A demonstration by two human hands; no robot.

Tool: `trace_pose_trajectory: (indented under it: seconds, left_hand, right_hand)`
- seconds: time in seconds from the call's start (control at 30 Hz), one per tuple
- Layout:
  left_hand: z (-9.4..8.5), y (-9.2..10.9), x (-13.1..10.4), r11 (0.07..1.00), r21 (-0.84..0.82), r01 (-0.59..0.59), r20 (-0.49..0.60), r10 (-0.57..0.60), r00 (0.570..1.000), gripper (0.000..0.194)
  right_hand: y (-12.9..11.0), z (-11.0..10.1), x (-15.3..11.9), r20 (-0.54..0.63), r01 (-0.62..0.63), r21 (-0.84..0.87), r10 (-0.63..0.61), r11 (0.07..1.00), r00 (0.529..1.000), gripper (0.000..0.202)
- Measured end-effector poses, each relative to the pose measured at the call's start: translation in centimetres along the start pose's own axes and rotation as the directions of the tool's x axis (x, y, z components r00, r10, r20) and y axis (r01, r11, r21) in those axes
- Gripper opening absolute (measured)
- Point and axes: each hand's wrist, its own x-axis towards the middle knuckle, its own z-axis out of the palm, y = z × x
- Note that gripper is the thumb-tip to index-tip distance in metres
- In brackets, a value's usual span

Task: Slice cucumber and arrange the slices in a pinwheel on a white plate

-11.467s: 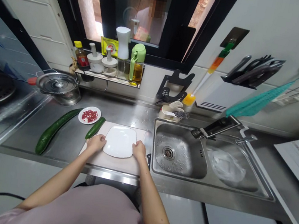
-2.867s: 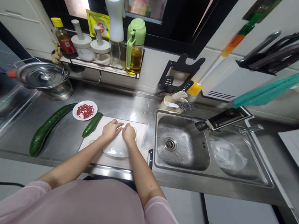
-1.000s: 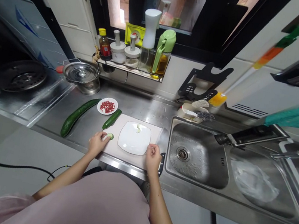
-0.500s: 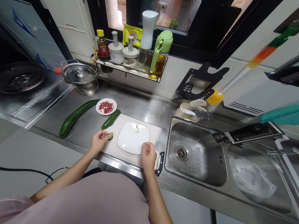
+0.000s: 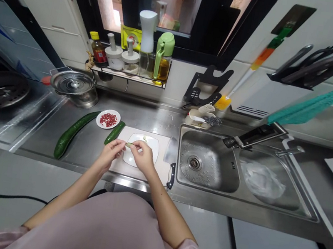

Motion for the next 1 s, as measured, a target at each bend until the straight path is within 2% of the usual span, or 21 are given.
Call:
trace_pose_trajectory:
  seconds: [0.1,0.13,0.2,0.3,0.43,0.6,0.83,1.0]
  left_hand:
    - [0.0,0.4,-0.5,0.968,-0.106,0.227,0.160,-0.209,0.965,0.053]
    - [0.0,0.6,-0.6,0.950,-0.136,0.280,0.216,-0.248,0.944,0.052]
    - [0.2,0.9,-0.8,0.931,-0.182,0.315,0.276,-0.259,0.926,0.046]
    - [0.5,1.2,-0.8,0.934,-0.212,0.289,0.283,-0.225,0.932,0.046]
    - [0.8,1.3,-0.7,0.960,-0.177,0.217,0.237,-0.172,0.956,0.055]
    - [1.4,1.4,-0.9,0.984,-0.125,0.125,0.175,-0.102,0.979,0.063]
    - [1.9,1.0,-1.0,0.995,-0.097,-0.012,0.149,0.026,0.989,0.058]
    - [2.1,0.7,-0.9,0.995,-0.081,-0.063,0.131,0.073,0.989,0.054]
  right_hand:
    - [-0.3,-0.7,-0.2,0.022,0.047,-0.016,-0.047,0.999,0.999,0.020]
    - [-0.3,-1.0,-0.3,0.036,0.060,-0.028,-0.059,0.998,0.998,0.020]
    - [-0.5,-1.4,-0.4,0.055,0.074,-0.051,-0.072,0.996,0.996,0.019]
    - [-0.7,-1.8,-0.5,0.055,0.087,-0.069,-0.084,0.994,0.995,0.019]
    - [-0.8,-2.1,-0.8,0.055,0.077,-0.067,-0.074,0.995,0.996,0.019]
    - [-0.4,-1.9,-1.1,0.068,-0.040,-0.009,0.041,0.999,0.997,0.022]
    - [0.0,-1.4,-1.3,0.137,-0.193,0.150,0.172,0.970,0.975,0.027]
    - [0.3,-1.2,-1.3,0.176,-0.304,0.190,0.273,0.933,0.946,0.025]
